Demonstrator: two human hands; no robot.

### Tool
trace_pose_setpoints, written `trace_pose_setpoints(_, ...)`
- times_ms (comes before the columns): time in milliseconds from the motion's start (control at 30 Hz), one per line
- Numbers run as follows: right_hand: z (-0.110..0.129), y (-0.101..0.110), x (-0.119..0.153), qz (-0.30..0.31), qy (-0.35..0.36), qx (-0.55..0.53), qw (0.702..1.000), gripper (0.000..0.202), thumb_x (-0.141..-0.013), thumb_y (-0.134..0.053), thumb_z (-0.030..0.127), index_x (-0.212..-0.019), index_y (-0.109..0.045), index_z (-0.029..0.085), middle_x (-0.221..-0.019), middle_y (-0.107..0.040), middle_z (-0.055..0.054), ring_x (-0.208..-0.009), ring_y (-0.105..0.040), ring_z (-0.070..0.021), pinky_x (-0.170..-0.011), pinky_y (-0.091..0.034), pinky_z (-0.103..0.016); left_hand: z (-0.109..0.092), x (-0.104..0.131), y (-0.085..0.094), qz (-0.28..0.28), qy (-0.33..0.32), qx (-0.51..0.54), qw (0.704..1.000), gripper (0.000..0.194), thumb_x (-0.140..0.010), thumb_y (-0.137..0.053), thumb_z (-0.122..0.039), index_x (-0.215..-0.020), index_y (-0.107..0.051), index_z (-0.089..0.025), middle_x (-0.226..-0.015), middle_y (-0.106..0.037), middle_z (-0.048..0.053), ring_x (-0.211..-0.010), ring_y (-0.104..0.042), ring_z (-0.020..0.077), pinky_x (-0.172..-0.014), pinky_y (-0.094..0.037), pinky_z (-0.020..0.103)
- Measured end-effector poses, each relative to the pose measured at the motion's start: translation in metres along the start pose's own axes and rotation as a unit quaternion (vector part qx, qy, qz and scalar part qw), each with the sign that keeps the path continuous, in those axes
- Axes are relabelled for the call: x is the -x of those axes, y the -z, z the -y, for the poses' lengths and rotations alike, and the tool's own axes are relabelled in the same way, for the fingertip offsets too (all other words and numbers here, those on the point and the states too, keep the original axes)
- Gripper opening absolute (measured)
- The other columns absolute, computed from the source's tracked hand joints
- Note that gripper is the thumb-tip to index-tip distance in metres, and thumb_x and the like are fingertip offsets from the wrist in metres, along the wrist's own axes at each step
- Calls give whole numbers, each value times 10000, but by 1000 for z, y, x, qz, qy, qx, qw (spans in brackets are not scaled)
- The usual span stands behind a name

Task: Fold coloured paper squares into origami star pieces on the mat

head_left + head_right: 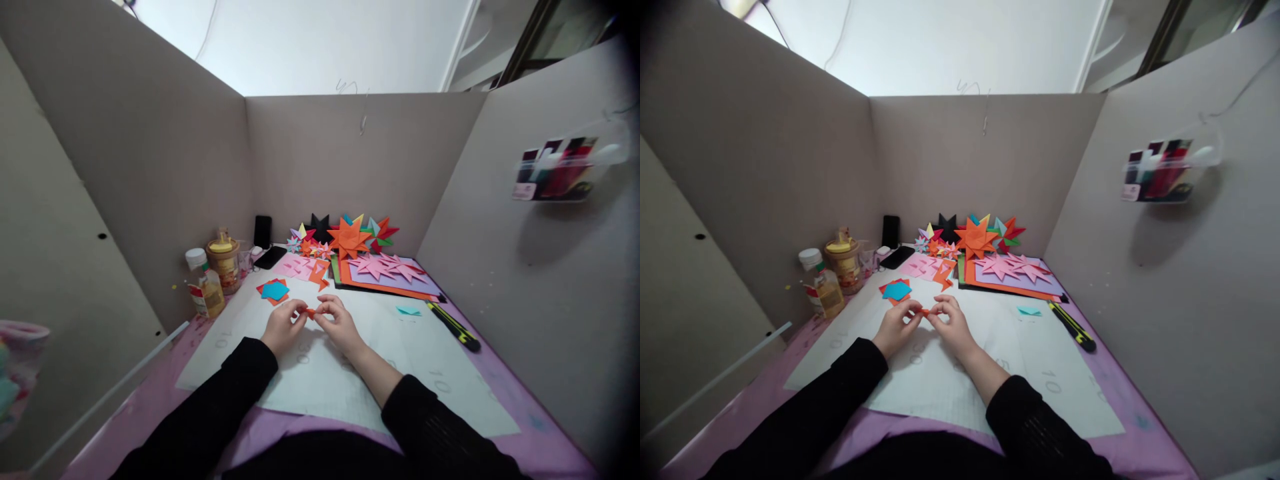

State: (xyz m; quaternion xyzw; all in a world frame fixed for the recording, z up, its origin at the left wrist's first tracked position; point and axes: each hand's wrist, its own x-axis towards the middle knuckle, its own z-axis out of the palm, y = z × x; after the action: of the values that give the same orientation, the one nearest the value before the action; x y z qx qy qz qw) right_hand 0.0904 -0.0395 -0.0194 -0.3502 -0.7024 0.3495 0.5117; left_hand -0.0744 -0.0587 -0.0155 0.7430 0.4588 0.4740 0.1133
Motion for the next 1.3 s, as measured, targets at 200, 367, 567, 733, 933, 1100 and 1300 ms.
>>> trace_pose_setpoints(200,2,0,1,-34,21,43,998,55,-743,-589,258,-762,-621,217,-1028,-524,-65,-1022,-487,-211,-881,-375,-357,0,0,-3,-2,37,45,998,112,-784,-506,-195,-885,-553,-182,-775,-631,16,-697,-594,119,-600,-483,222)
trace_pose_setpoints(367,1,-1,1,-43,12,60,997,70,-731,-602,276,-763,-614,215,-996,-527,-64,-1005,-491,-213,-828,-398,-346,2,1,-5,-1,29,23,999,118,-789,-498,-193,-888,-562,-190,-831,-641,24,-728,-594,123,-623,-488,234)
trace_pose_setpoints(567,-2,-3,1,-46,31,71,996,63,-725,-613,268,-705,-593,211,-982,-522,-66,-1001,-487,-219,-878,-379,-371,1,1,-6,3,45,49,998,141,-774,-523,-204,-907,-566,-185,-808,-640,18,-718,-602,121,-614,-486,226)
trace_pose_setpoints(733,0,-3,2,-34,83,121,989,34,-742,-588,208,-709,-590,217,-948,-529,-73,-1002,-485,-229,-901,-366,-394,6,0,-9,-3,88,100,991,158,-756,-550,-211,-905,-573,-167,-770,-648,19,-709,-616,128,-603,-480,224)
trace_pose_setpoints(933,1,-4,3,-19,108,153,982,70,-754,-560,206,-779,-620,233,-991,-530,-83,-1006,-476,-242,-893,-375,-411,7,0,-12,20,108,119,987,168,-748,-550,-213,-905,-585,-162,-761,-665,25,-704,-627,138,-593,-480,229)
trace_pose_setpoints(1100,0,-5,2,-28,86,119,989,72,-755,-543,203,-730,-607,226,-947,-557,-72,-967,-498,-227,-870,-386,-389,4,1,-11,30,92,111,989,142,-757,-551,-216,-886,-585,-169,-786,-674,24,-725,-633,136,-616,-489,232)
trace_pose_setpoints(1300,-1,-7,-1,-2,-35,12,999,78,-743,-521,228,-684,-565,203,-654,-575,-4,-641,-522,-159,-633,-420,-286,5,0,-13,34,114,154,981,147,-765,-561,-252,-877,-572,-157,-771,-662,32,-725,-632,140,-625,-494,239)
